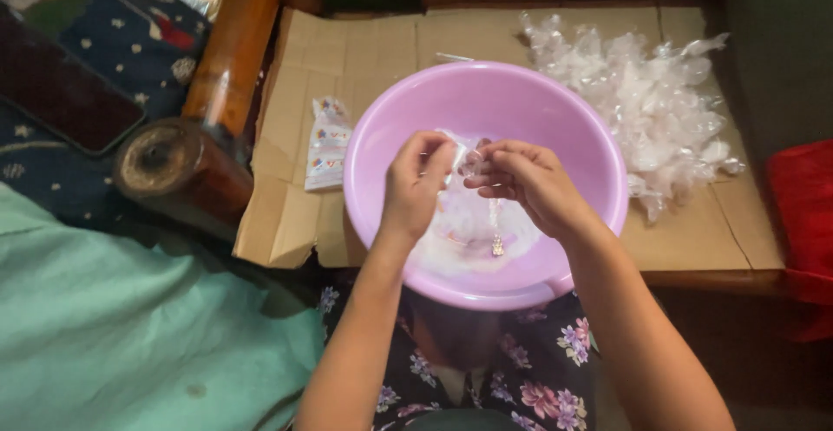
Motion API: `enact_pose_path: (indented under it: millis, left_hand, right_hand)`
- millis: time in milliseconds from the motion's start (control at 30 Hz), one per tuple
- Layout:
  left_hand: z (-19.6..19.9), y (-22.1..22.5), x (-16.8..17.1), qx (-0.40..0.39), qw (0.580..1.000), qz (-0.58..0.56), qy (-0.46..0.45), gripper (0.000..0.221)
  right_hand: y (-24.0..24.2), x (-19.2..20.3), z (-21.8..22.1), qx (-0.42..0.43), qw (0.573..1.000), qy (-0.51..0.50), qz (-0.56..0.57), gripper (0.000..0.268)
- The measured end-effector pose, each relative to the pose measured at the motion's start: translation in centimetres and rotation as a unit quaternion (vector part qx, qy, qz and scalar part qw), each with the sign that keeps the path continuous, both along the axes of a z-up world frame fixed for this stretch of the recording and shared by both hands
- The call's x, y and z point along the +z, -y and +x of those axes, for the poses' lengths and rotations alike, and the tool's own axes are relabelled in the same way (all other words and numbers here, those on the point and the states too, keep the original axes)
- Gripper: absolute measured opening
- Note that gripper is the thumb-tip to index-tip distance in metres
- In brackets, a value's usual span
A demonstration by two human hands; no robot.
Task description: Packaging white powder into small plastic bags using a spoon and sealing them manually.
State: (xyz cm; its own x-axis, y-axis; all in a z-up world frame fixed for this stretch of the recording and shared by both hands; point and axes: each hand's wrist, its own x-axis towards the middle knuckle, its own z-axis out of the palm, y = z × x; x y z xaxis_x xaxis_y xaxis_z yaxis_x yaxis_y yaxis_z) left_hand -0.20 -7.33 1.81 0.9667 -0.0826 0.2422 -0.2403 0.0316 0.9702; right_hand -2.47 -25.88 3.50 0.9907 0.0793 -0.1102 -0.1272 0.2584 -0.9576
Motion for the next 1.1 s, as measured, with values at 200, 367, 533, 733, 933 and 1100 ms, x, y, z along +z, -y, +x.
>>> enact_pose_path:
  millis: [200,367,533,733,933,1100]
  left_hand:
    - [-2.2,0.4,4.3,0.008,0.996,0.087,-0.005,0.017]
    - [-1.6,-0.4,2.9,-0.047,0.999,0.010,-0.004,0.019]
    - [-1.4,0.0,2.0,-0.053,0.999,-0.007,0.004,0.016]
    - [4.3,-0.3,1.8,0.038,0.979,0.153,0.132,0.012]
    - [6.8,-0.2,9.1,0.127,0.971,0.115,0.168,0.005]
    - [7.3,-0.4,5.0,0.118,0.979,0.117,0.119,0.010]
  right_hand:
    - [-0.8,0.6,-0.2,-0.046,0.971,0.105,-0.208,0.021]
    - [-0.3,2.0,-0.7,-0.065,0.956,0.134,-0.251,0.018]
    - [-0.8,2.5,-1.0,-0.141,0.912,0.170,-0.345,0.016]
    - [-1.2,3.6,0.8,-0.126,0.854,0.302,-0.403,0.015]
    - [2.0,0.4,5.5,-0.067,0.848,0.125,-0.511,0.013]
    - [3.0,-10.9,6.8,0.203,0.639,-0.066,-0.739,0.033]
